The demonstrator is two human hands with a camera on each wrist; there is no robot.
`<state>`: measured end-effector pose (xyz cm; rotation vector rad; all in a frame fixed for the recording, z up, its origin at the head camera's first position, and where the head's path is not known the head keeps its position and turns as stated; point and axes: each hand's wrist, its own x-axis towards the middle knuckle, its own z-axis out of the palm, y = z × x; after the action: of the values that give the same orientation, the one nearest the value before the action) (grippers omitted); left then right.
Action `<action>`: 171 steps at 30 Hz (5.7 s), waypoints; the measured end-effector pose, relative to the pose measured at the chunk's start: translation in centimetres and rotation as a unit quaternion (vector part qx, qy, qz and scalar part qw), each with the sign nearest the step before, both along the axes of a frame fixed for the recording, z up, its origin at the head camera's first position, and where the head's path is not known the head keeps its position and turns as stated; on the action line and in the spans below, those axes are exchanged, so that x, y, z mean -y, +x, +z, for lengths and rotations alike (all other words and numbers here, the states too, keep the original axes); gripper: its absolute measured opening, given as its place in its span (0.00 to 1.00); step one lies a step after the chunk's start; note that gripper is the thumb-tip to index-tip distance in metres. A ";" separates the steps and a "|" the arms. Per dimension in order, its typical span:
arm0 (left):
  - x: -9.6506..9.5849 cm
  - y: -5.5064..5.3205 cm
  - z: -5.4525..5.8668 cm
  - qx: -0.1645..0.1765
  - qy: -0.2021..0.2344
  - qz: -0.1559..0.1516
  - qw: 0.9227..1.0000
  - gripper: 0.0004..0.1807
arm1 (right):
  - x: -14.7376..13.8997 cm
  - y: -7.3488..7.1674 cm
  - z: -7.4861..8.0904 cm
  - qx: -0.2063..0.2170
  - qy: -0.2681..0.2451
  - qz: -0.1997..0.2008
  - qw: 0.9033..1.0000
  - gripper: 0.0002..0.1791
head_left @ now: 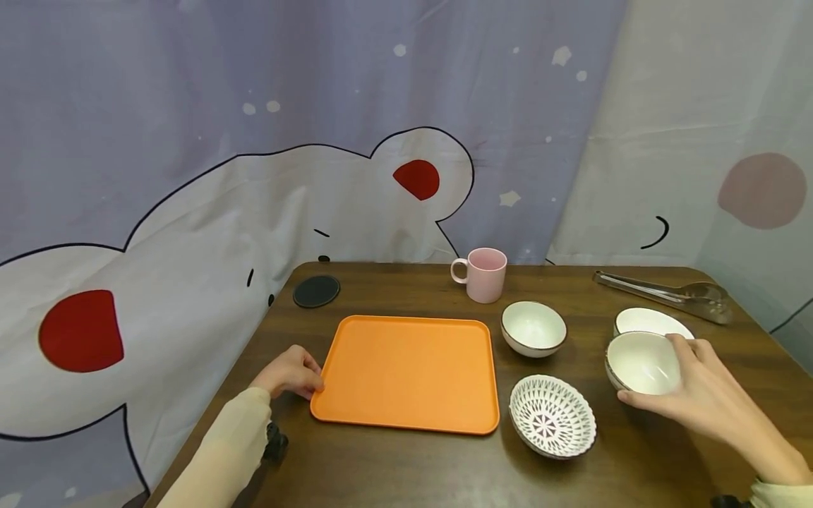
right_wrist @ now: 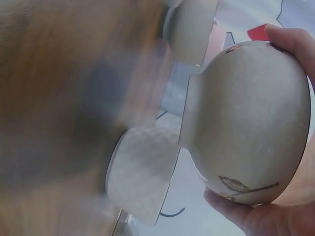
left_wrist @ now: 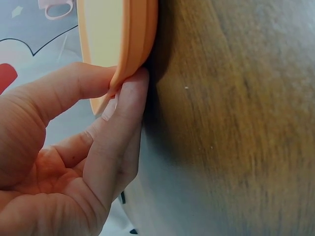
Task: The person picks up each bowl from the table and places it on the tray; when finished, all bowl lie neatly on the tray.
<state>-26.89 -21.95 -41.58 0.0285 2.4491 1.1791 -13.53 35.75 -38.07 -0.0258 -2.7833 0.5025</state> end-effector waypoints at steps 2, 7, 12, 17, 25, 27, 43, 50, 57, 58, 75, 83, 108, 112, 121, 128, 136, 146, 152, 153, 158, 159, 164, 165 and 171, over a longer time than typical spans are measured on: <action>0.0 0.0 0.0 -0.001 0.001 0.001 1.000 0.07 | 0.2 -0.4 0.2 0.002 0.000 0.005 1.000 0.61; 0.0 0.0 -0.1 -0.004 0.001 0.003 1.000 0.07 | 0.8 -1.3 0.6 0.009 -0.004 0.007 1.000 0.62; -0.1 -0.1 -0.2 -0.001 0.006 0.001 1.000 0.07 | 1.4 -1.9 0.8 0.020 -0.008 0.011 1.000 0.61; 0.0 0.0 -0.2 -0.001 0.004 0.003 1.000 0.08 | 2.2 -2.5 1.2 0.037 -0.013 0.013 0.999 0.63; 0.0 0.0 -0.1 -0.003 0.005 0.004 1.000 0.08 | 3.4 -3.2 1.7 0.050 -0.018 0.013 0.999 0.63; 0.0 0.0 -0.1 -0.004 0.004 0.002 1.000 0.08 | 3.7 -3.4 1.9 0.055 -0.019 0.015 0.998 0.63; 0.1 -0.3 -0.1 0.001 -0.010 0.008 1.000 0.10 | 6.2 -5.3 2.2 0.053 -0.036 0.034 0.997 0.60; 0.0 -0.3 -0.1 0.001 -0.010 0.004 1.000 0.10 | 7.6 -6.1 2.4 0.058 -0.036 0.040 0.997 0.60; 0.2 -0.1 -0.2 -0.001 0.003 0.003 1.000 0.11 | 9.1 -6.9 3.2 0.060 -0.038 0.047 0.996 0.62; 0.2 -0.1 -0.2 -0.002 0.004 0.003 1.000 0.11 | 9.3 -7.0 3.4 0.061 -0.038 0.047 0.996 0.62; 0.1 0.1 -0.6 -0.017 0.004 0.006 1.000 0.11 | 11.9 -9.2 3.8 0.063 -0.065 0.050 0.995 0.63; 0.0 0.5 -0.6 -0.020 0.006 0.013 1.000 0.11 | 13.0 -10.6 3.1 0.064 -0.072 0.063 0.993 0.62; 0.2 0.4 -1.1 -0.025 0.007 0.009 1.000 0.09 | 17.4 -12.3 3.8 0.054 -0.092 0.101 0.989 0.54; 0.2 0.3 -1.2 -0.024 0.013 0.009 1.000 0.10 | 18.5 -12.1 3.7 0.049 -0.119 0.099 0.987 0.60; 0.0 0.3 -1.1 -0.021 0.014 0.013 1.000 0.10 | 20.7 -12.6 3.6 0.030 -0.129 0.082 0.988 0.64; 0.0 0.3 -1.3 -0.022 0.003 0.021 1.000 0.10 | 22.1 -12.7 3.8 0.009 -0.139 0.096 0.986 0.65; 0.0 0.4 -1.1 -0.024 0.007 0.022 0.999 0.11 | 23.6 -13.2 3.8 0.028 -0.124 0.107 0.986 0.65; 0.0 0.2 -1.2 -0.016 0.001 0.025 1.000 0.11 | 25.0 -14.0 2.8 0.042 -0.124 0.109 0.985 0.69; 0.0 0.3 -1.4 -0.014 0.001 0.027 1.000 0.11 | 26.0 -14.4 2.3 0.041 -0.132 0.122 0.983 0.65; 0.0 0.3 -1.4 -0.014 0.002 0.027 1.000 0.11 | 26.2 -14.5 2.2 0.039 -0.134 0.123 0.983 0.64; 0.1 0.2 -1.3 -0.013 0.008 0.027 1.000 0.11 | 27.1 -14.9 1.7 0.042 -0.143 0.122 0.981 0.64; 0.1 0.1 -1.3 -0.013 0.009 0.027 1.000 0.11 | 27.3 -15.1 1.6 0.043 -0.143 0.120 0.981 0.65; 0.0 0.1 -1.0 -0.016 0.013 0.027 0.999 0.11 | 28.4 -15.4 1.0 0.045 -0.140 0.118 0.982 0.66; 0.0 0.1 -1.0 -0.016 0.014 0.028 0.999 0.11 | 28.6 -15.5 0.9 0.046 -0.140 0.119 0.982 0.66; 0.1 0.2 -1.1 -0.014 0.014 0.030 0.999 0.11 | 30.0 -15.6 0.4 0.053 -0.148 0.124 0.980 0.68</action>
<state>-26.72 -22.04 -42.69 -0.0206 2.4742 1.2475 -29.18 5.79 -37.69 0.2384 -2.8023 1.0016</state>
